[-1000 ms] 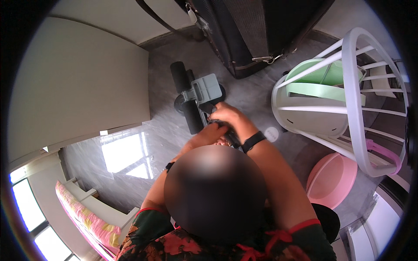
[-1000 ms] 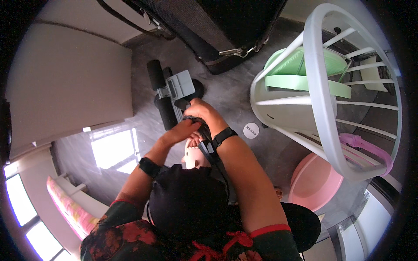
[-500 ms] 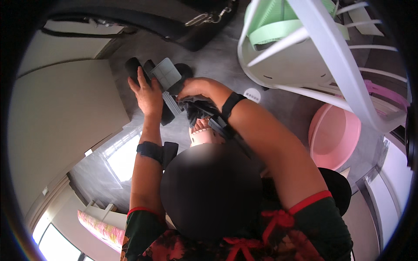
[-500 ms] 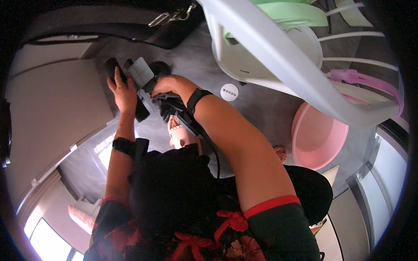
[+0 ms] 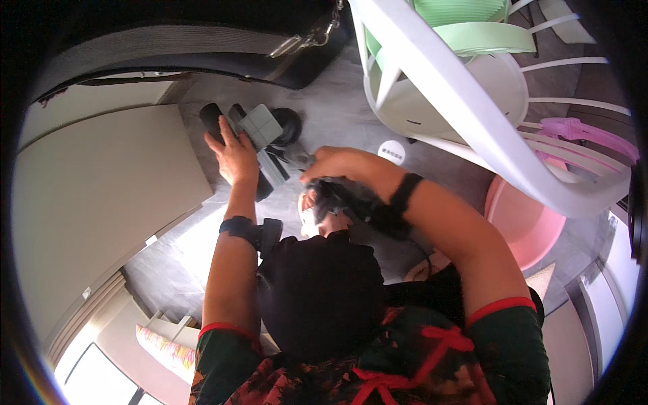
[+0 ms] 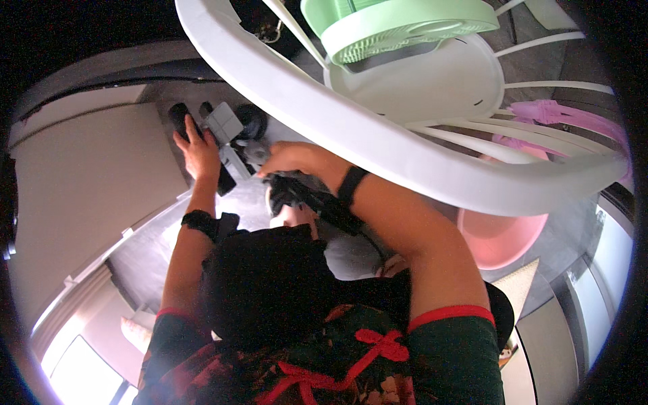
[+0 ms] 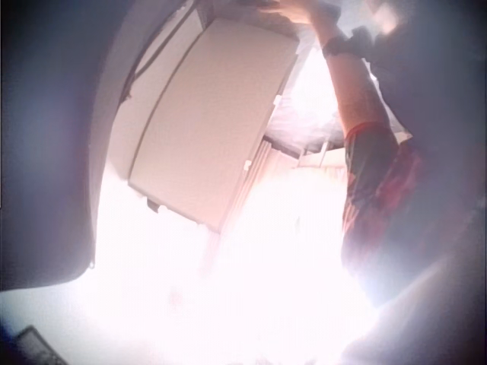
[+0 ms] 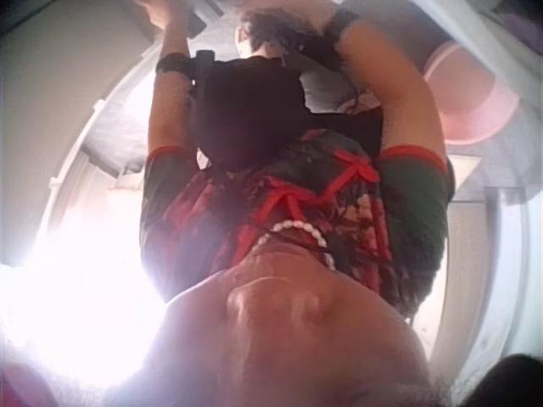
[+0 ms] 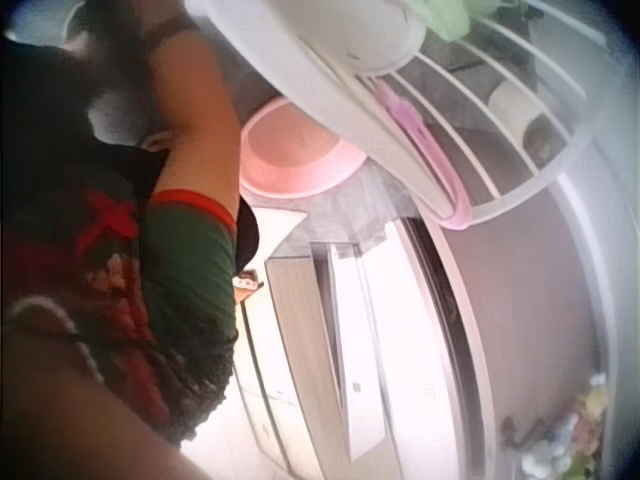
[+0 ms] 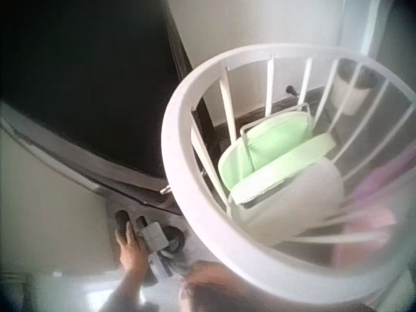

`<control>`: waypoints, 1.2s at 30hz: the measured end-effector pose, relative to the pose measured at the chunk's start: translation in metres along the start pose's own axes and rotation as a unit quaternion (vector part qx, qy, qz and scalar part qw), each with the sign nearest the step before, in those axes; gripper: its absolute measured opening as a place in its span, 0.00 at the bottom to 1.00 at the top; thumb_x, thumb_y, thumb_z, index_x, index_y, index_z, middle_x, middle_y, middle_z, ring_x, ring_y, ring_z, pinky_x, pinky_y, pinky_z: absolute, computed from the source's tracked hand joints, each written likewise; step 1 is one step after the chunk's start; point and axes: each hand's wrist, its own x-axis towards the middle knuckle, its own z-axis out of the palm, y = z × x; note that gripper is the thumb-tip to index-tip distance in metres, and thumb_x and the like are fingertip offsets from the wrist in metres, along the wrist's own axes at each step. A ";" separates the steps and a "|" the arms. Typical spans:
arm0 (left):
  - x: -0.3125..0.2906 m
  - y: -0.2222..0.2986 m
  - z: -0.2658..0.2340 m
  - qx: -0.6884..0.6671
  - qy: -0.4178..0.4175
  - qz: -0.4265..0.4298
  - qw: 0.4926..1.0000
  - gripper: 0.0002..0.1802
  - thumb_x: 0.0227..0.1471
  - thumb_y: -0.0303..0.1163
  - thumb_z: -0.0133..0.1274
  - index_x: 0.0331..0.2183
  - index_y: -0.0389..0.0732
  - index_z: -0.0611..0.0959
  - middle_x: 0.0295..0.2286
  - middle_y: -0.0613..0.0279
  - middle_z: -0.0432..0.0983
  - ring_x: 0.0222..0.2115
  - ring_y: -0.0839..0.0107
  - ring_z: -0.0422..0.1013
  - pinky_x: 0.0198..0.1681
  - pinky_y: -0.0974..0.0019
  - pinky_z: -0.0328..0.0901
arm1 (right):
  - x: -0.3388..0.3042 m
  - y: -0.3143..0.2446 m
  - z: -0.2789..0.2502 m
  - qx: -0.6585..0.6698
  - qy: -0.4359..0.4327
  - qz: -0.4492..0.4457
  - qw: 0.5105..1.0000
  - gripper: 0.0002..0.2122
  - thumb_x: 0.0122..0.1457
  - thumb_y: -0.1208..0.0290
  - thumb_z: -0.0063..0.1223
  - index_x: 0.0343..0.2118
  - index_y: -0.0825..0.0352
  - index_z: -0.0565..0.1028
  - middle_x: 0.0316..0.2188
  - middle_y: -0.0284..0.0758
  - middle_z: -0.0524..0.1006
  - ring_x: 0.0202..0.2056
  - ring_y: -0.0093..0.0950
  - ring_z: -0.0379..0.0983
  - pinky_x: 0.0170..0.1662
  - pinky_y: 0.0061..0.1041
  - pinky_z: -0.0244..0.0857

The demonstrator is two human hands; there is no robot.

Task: The person wipes a plastic component with a cloth, places a green plastic lid into a laundry basket, and then cleans the frame of a fitness device with a cloth before placing the device into the laundry basket.

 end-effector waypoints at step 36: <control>0.005 -0.013 0.010 0.022 0.016 0.021 0.999 0.28 0.60 0.41 0.39 0.61 0.71 0.56 0.61 0.48 0.48 0.44 0.45 0.72 0.42 0.47 0.69 | -0.197 0.120 -0.014 0.101 -0.116 0.013 0.988 0.19 0.47 0.59 0.59 0.33 0.72 0.76 0.27 0.34 0.77 0.31 0.26 0.71 0.37 0.28 0.65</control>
